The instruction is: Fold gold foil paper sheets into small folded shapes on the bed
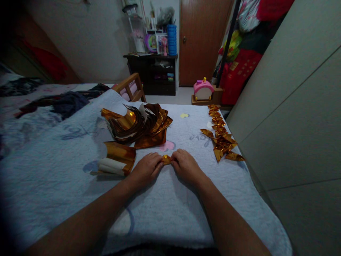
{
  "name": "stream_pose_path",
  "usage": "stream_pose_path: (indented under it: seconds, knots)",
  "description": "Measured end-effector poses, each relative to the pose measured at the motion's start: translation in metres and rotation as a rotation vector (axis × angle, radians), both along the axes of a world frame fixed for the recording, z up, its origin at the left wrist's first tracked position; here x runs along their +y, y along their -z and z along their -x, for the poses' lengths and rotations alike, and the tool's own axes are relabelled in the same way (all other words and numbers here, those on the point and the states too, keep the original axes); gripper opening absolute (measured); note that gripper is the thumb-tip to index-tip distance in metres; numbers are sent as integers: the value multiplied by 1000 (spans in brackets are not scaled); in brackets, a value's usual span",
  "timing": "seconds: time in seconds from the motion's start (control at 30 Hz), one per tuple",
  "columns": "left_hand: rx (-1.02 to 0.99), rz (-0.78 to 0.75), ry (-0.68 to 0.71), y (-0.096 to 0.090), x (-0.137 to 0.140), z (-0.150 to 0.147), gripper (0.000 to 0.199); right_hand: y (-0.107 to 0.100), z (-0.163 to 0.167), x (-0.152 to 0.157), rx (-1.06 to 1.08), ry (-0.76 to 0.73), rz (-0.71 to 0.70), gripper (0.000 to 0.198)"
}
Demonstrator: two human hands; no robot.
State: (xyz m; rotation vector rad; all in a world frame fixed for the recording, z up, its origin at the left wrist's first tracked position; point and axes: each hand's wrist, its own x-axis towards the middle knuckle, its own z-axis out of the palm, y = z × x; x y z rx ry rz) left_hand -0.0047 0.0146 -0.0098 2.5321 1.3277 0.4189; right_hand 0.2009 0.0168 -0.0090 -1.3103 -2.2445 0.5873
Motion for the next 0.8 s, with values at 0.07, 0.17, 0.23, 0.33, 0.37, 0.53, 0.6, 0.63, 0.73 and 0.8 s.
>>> stream_pose_path:
  seconds: [0.07, 0.17, 0.23, 0.33, 0.37, 0.53, 0.6, 0.63, 0.73, 0.8]
  knots:
    - [4, 7, -4, 0, 0, 0, 17, 1, 0, 0, 26, 19, 7, 9]
    - [-4, 15, -5, 0, 1, 0, 16, 1, -1, 0, 45, -8, 9, 10]
    - [-13, 20, -3, 0, 1, 0, 16, 1, -2, 0, 32, -37, 5, 11]
    - [-19, 27, -3, -1, 0, 1, 13, 0, -1, 0, 9, -42, 16, 11]
    - [-23, 28, 0, -1, 0, 1, 12, -1, 0, 0, 5, -38, 19, 11]
    - [-37, 49, -4, -3, 1, 0, 15, -2, 1, 1, -19, -42, 17, 12]
    - [-38, 57, -8, -3, 2, 0, 19, -2, 2, 2, -36, -41, 19, 13]
    - [-41, 58, -10, -2, 2, 1, 20, -2, 2, 3, -47, -35, 19, 14]
    - [-65, 67, -15, -1, 4, 1, 20, -1, 3, 4, -77, -9, 19, 15]
    - [-102, 82, -17, 1, 5, 1, 18, 0, 4, 4, -91, 0, 19, 15]
